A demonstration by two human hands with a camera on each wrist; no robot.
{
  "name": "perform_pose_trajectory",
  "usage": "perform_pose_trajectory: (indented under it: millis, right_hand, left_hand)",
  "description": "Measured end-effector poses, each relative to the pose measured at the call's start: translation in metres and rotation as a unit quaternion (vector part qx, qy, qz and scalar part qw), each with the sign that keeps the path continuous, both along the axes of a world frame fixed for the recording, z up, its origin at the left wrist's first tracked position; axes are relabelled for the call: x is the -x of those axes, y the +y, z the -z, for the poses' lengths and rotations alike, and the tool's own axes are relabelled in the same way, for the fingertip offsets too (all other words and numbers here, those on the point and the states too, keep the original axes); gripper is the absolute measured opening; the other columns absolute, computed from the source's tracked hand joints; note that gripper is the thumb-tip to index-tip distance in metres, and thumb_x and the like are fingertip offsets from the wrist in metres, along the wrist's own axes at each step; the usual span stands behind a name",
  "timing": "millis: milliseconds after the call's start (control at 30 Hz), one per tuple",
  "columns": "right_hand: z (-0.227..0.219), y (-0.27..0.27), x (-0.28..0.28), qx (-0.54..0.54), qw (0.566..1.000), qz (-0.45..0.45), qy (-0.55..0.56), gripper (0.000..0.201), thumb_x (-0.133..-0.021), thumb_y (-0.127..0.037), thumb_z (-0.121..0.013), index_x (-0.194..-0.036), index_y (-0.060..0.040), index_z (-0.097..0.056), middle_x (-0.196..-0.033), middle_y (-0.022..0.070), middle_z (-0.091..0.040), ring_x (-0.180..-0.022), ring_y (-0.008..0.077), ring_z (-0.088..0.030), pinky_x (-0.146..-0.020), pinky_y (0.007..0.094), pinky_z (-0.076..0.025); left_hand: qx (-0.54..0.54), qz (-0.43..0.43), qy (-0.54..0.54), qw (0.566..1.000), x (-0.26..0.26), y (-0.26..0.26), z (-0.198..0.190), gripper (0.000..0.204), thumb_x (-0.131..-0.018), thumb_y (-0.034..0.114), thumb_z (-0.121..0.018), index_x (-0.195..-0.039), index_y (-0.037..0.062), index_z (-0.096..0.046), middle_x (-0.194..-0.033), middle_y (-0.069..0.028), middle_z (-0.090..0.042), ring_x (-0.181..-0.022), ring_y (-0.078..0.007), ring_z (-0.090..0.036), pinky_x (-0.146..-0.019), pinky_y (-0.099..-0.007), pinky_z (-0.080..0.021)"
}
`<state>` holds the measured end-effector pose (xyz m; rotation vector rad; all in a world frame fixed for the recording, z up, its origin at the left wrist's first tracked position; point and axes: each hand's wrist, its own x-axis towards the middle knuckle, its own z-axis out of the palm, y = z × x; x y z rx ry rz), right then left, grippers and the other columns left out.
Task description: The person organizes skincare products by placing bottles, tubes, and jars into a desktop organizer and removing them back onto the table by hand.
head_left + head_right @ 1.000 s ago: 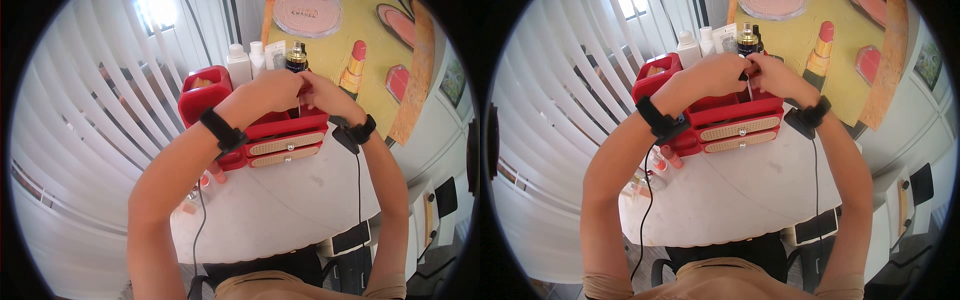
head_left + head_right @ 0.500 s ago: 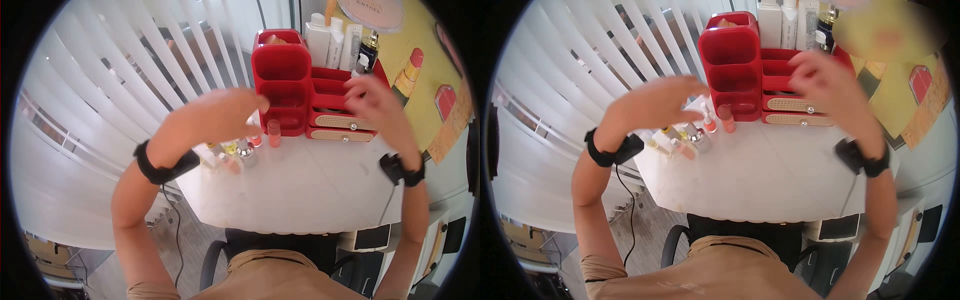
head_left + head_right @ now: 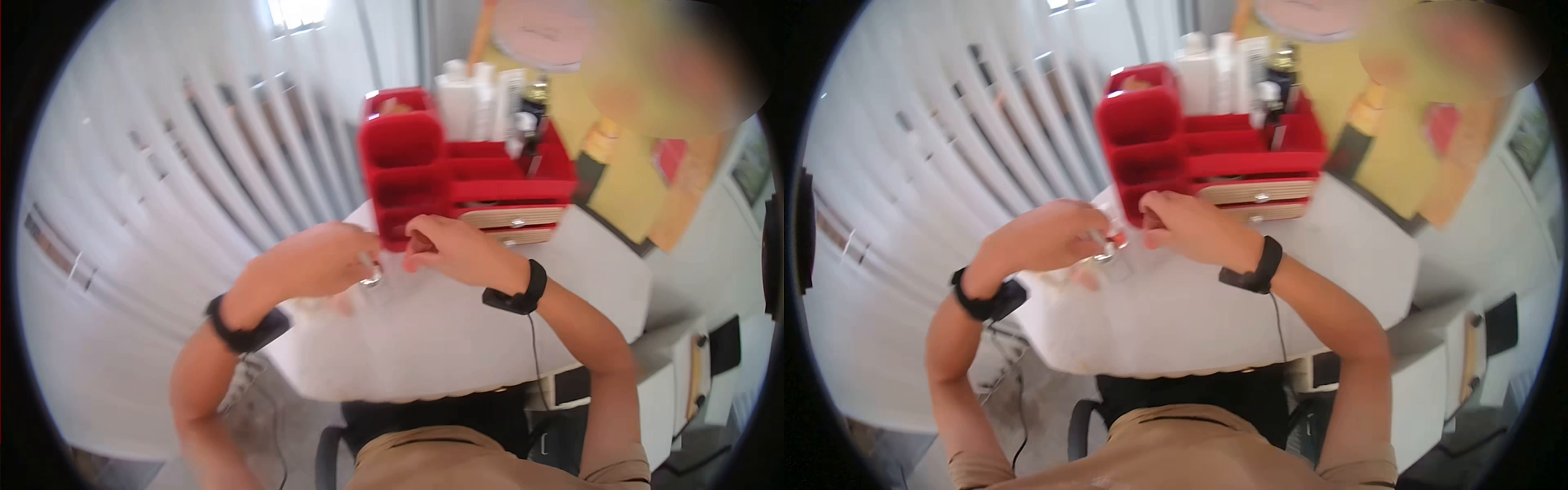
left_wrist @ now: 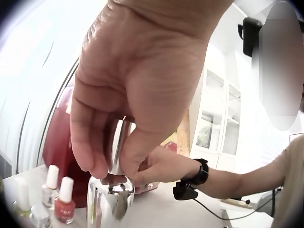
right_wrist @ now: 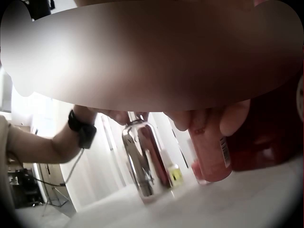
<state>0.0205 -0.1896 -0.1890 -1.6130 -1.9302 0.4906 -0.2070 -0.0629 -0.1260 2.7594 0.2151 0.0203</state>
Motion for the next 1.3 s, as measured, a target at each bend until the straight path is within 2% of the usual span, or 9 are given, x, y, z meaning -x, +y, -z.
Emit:
perform_pose_trajectory:
  millis: [233,400,767,1067,1133,1167,1200,1233,1300]
  right_hand:
    - [-0.115,-0.077,-0.095,-0.190,0.957,0.218,0.009,0.029,-0.090,-0.015,-0.072,-0.111,0.0009,-0.059,-0.093,0.0090,-0.072,-0.086,0.0180,-0.069,-0.075,0.0326,-0.055]
    - [-0.109,-0.066,-0.185,-0.152,0.957,0.247,-0.013,0.028,-0.087,-0.013,-0.074,-0.106,0.0026,-0.061,-0.091,0.0099,-0.070,-0.083,0.0175,-0.067,-0.075,0.0324,-0.054]
    - [-0.098,-0.029,-0.231,-0.014,0.977,0.211,-0.004,0.024,-0.085,0.002,-0.065,-0.109,0.0042,-0.063,-0.092,0.0099,-0.069,-0.078,0.0173,-0.068,-0.069,0.0299,-0.056]
    - [-0.093,-0.026,-0.225,0.022,0.969,0.246,0.016,0.039,-0.086,0.006,-0.062,-0.125,0.0050,-0.057,-0.104,0.0142,-0.069,-0.086,0.0216,-0.072,-0.074,0.0314,-0.061]
    - [-0.093,-0.042,-0.219,-0.029,0.965,0.250,0.076,0.045,-0.086,0.004,-0.063,-0.130,0.0038,-0.056,-0.108,0.0142,-0.069,-0.088,0.0232,-0.072,-0.076,0.0335,-0.060]
    - [-0.088,-0.051,-0.228,-0.092,0.960,0.263,-0.039,0.049,-0.087,-0.002,-0.064,-0.135,0.0024,-0.054,-0.112,0.0137,-0.068,-0.087,0.0217,-0.070,-0.079,0.0337,-0.058]
    - [-0.068,-0.053,-0.277,-0.146,0.972,0.180,0.038,0.050,-0.089,-0.010,-0.064,-0.137,0.0012,-0.053,-0.114,0.0103,-0.065,-0.088,0.0190,-0.067,-0.079,0.0314,-0.055]
    - [-0.090,-0.066,-0.237,-0.180,0.942,0.270,-0.082,0.049,-0.090,-0.011,-0.061,-0.138,-0.0009,-0.053,-0.114,0.0064,-0.060,-0.087,0.0164,-0.063,-0.077,0.0300,-0.053]
    - [-0.102,-0.080,-0.164,-0.164,0.952,0.259,-0.006,0.047,-0.090,-0.007,-0.057,-0.137,-0.0028,-0.054,-0.105,0.0038,-0.058,-0.085,0.0103,-0.062,-0.074,0.0256,-0.051]
  left_hand:
    - [0.004,0.027,-0.209,0.978,-0.084,-0.035,-0.070,0.016,-0.090,0.011,-0.071,-0.100,0.0009,-0.063,-0.090,-0.0124,-0.064,-0.076,-0.0233,-0.063,-0.071,-0.0344,-0.052]
    - [-0.014,0.072,-0.308,0.949,-0.184,-0.045,-0.090,0.021,-0.090,0.016,-0.070,-0.103,0.0008,-0.062,-0.084,-0.0165,-0.066,-0.072,-0.0256,-0.064,-0.071,-0.0360,-0.053]
    - [-0.136,0.080,-0.140,0.977,-0.317,-0.026,-0.069,0.028,-0.085,0.009,-0.066,-0.112,0.0024,-0.066,-0.102,-0.0206,-0.071,-0.097,-0.0359,-0.069,-0.084,-0.0444,-0.054]
    - [-0.128,0.075,-0.260,0.954,-0.282,-0.014,-0.066,0.042,-0.089,0.019,-0.072,-0.127,0.0041,-0.061,-0.122,-0.0210,-0.064,-0.114,-0.0374,-0.062,-0.100,-0.0457,-0.049]
    - [-0.123,0.077,-0.294,0.945,-0.247,-0.010,-0.071,0.044,-0.090,0.022,-0.072,-0.129,0.0046,-0.061,-0.123,-0.0205,-0.063,-0.115,-0.0368,-0.061,-0.101,-0.0454,-0.048]
    - [-0.130,0.066,-0.309,0.940,-0.221,-0.008,-0.073,0.041,-0.091,0.021,-0.072,-0.128,0.0047,-0.062,-0.120,-0.0186,-0.064,-0.111,-0.0347,-0.062,-0.099,-0.0437,-0.049]
    - [-0.142,0.044,-0.318,0.936,-0.189,-0.004,-0.072,0.039,-0.092,0.021,-0.071,-0.127,0.0048,-0.062,-0.117,-0.0167,-0.065,-0.107,-0.0326,-0.063,-0.097,-0.0421,-0.051]
    - [-0.146,0.010,-0.294,0.944,-0.155,0.001,-0.071,0.039,-0.092,0.021,-0.071,-0.127,0.0048,-0.062,-0.117,-0.0167,-0.065,-0.107,-0.0326,-0.063,-0.097,-0.0421,-0.051]
    - [-0.137,-0.020,-0.235,0.962,-0.096,0.006,-0.066,0.032,-0.093,0.018,-0.070,-0.122,0.0050,-0.065,-0.112,-0.0129,-0.067,-0.100,-0.0270,-0.065,-0.091,-0.0386,-0.053]
